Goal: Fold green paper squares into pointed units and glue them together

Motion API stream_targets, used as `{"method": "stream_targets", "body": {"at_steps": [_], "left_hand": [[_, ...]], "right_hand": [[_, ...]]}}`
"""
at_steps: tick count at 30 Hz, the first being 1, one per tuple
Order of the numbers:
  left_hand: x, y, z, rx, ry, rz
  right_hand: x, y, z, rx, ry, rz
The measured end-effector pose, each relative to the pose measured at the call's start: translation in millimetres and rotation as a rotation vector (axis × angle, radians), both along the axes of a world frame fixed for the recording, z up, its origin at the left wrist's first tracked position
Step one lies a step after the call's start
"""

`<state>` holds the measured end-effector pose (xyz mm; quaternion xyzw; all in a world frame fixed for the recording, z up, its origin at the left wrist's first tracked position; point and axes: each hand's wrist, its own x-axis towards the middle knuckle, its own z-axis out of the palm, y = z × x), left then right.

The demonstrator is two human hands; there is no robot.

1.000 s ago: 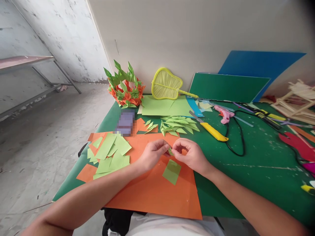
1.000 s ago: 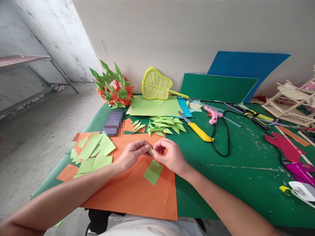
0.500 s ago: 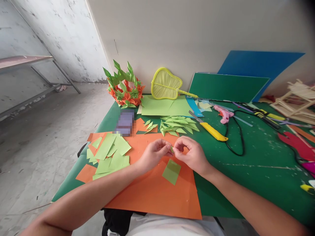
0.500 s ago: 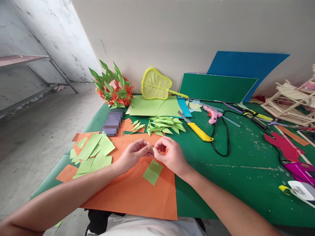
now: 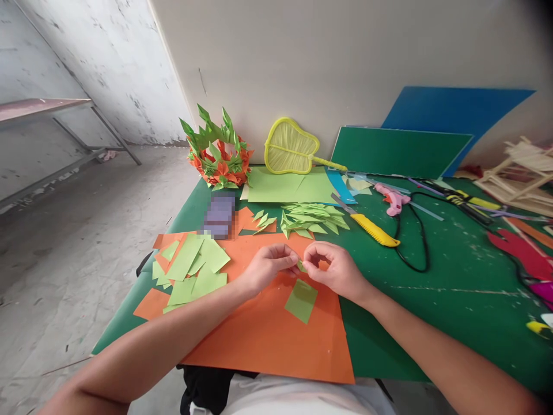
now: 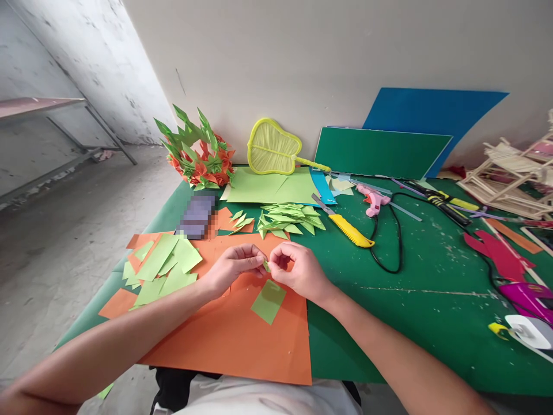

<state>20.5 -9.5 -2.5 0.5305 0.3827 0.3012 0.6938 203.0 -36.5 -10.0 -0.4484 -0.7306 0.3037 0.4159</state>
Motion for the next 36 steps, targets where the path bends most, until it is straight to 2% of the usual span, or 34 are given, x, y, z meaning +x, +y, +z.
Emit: {"method": "stream_targets", "body": {"at_steps": [3,5,7,9,13,15,17,20,23,26,28,36], "left_hand": [[-3,1,-1.5,0.282,0.184,0.016],[-4,0,-2.4,0.479,0.297,0.03],[-5,0,-2.7,0.603,0.377,0.032],[-5,1,-2.5,0.603,0.405,0.021],[-8,8,-2.9,0.262,0.324,-0.108],[-11,12,-4.2,0.2,0.316,-0.165],[-15,15,-5.6,0.357,0.39,-0.151],[-18,16,-7.0,0.722,0.479,-0.07],[-18,17,-8.8,0.936,0.453,-0.145],[-17,19,-13.2,1.057,0.464,-0.275],[-16,20,-17.1,1.109,0.522,-0.308],[-11,24,-28.0,1.197,0.641,-0.263]], "right_hand": [[3,3,-2.9,-0.087,0.042,0.003],[4,5,-3.7,-0.097,0.056,-0.008],[5,6,-3.5,-0.089,0.045,-0.021],[6,7,-2.9,-0.086,0.031,-0.015],[10,10,-3.5,-0.153,0.036,0.034],[13,12,-4.5,-0.197,0.018,0.04],[15,13,-5.3,-0.198,-0.044,0.027],[18,15,-5.5,-0.119,-0.169,-0.004],[19,17,-6.6,-0.032,-0.28,0.01],[19,20,-10.0,0.014,-0.357,0.033],[18,21,-12.6,0.03,-0.376,0.023],[16,25,-17.2,0.126,-0.4,-0.002]]}}
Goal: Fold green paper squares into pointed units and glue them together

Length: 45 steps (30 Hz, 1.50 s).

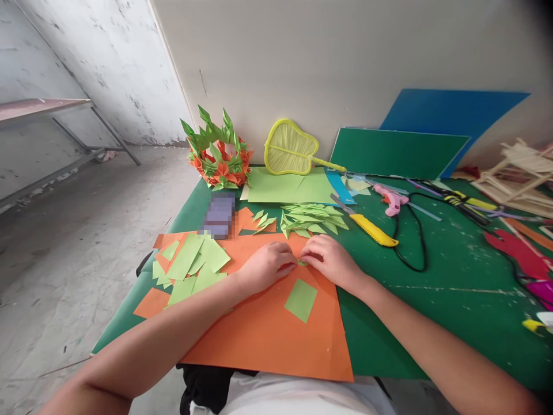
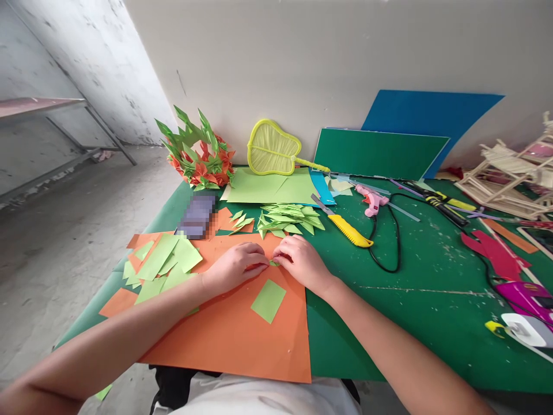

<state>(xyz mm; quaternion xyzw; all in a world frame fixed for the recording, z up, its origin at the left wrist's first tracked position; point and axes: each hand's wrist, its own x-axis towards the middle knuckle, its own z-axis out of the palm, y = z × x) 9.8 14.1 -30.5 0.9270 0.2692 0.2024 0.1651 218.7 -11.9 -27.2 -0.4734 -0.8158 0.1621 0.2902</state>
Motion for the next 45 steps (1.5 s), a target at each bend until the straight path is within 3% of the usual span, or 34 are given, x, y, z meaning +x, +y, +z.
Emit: {"method": "stream_targets", "body": {"at_steps": [10,20,29,35,41,45], "left_hand": [[4,0,-4.9,0.056,0.024,0.034],[7,-8,10.6,0.065,0.135,0.041],[11,-5,11.5,-0.019,0.1,0.069],[12,-2,7.9,-0.057,0.081,0.089],[12,-3,8.7,-0.088,0.065,0.108],[11,-2,7.2,-0.085,0.052,0.095]], "right_hand": [[-2,-4,-0.9,-0.063,0.003,-0.02],[11,-6,11.9,-0.006,0.013,0.013],[12,-8,12.4,0.065,-0.269,0.15],[14,-5,11.1,0.103,-0.121,0.132],[16,-4,11.0,0.077,-0.231,0.155],[14,-6,13.2,0.098,-0.162,0.137]]}}
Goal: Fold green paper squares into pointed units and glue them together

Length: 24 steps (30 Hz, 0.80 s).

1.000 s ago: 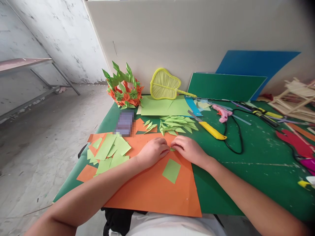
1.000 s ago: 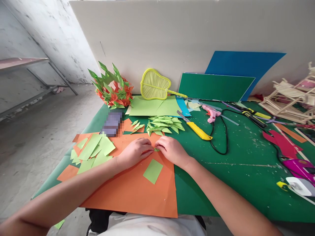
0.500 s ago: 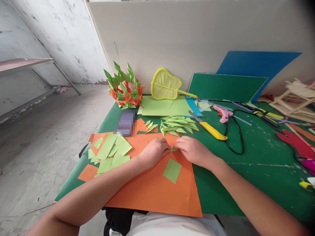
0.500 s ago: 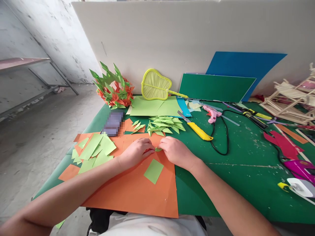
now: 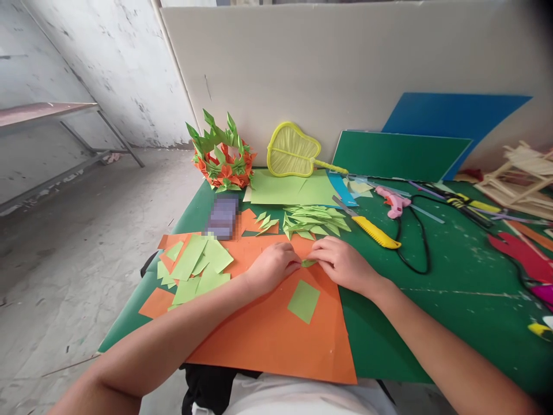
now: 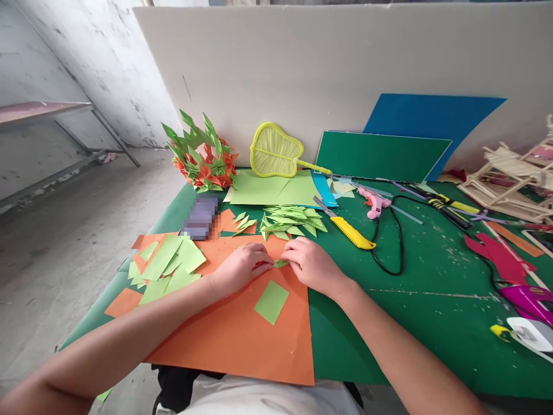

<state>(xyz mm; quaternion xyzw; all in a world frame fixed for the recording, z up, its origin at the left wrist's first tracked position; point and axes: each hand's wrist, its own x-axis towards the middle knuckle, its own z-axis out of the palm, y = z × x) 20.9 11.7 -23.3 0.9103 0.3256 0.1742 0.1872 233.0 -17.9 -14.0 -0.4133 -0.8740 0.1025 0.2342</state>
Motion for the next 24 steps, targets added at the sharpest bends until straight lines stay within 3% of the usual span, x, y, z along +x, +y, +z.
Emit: {"method": "stream_targets", "body": {"at_steps": [12,24], "left_hand": [[5,0,-1.9,0.1,0.073,-0.031],[10,0,1.9,-0.057,0.084,0.166]], "right_hand": [[-10,-1,-1.5,-0.082,0.007,0.01],[-14,3,-9.3,-0.295,0.135,-0.182]]}}
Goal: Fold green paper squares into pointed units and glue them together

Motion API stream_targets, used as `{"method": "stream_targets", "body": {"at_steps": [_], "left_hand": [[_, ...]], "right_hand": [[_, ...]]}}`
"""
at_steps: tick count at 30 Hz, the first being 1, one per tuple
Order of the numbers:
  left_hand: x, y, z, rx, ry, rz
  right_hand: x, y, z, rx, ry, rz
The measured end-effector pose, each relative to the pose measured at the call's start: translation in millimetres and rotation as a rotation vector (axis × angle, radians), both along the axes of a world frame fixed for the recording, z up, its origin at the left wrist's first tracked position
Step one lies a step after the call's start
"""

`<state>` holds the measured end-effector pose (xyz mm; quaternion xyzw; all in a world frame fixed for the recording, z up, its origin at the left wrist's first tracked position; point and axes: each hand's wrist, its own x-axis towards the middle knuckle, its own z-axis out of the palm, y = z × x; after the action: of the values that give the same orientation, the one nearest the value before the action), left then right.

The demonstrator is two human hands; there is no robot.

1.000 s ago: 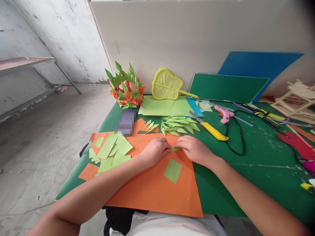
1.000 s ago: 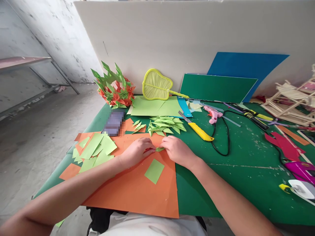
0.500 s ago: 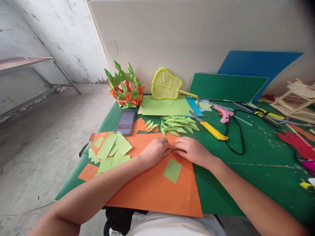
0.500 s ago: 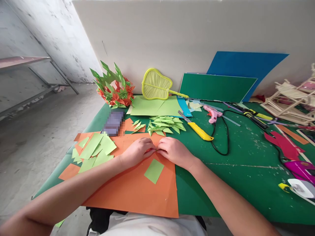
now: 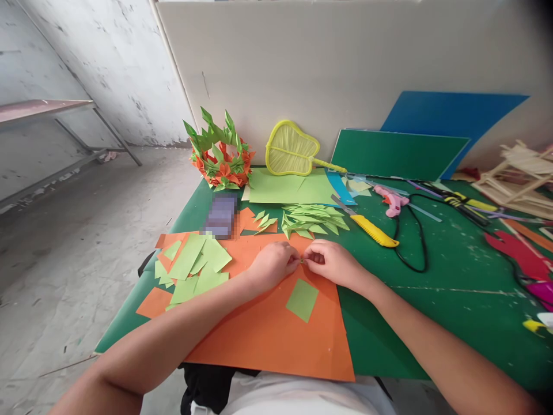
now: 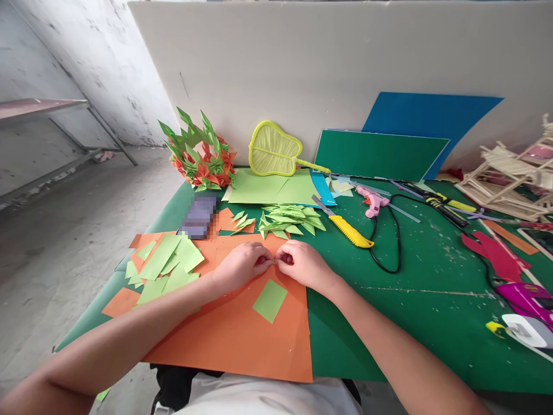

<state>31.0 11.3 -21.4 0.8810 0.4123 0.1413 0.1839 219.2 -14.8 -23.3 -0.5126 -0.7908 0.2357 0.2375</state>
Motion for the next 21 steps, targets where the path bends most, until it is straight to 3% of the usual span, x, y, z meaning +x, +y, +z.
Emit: {"method": "stream_targets", "body": {"at_steps": [8,21], "left_hand": [[1.9,-5.2,-2.5,0.088,0.051,0.038],[-1.9,1.1,-3.6,0.037,-0.037,-0.001]], "right_hand": [[-1.0,-0.9,2.7,0.056,-0.181,-0.018],[-0.7,0.7,1.3,-0.006,-0.126,-0.05]]}}
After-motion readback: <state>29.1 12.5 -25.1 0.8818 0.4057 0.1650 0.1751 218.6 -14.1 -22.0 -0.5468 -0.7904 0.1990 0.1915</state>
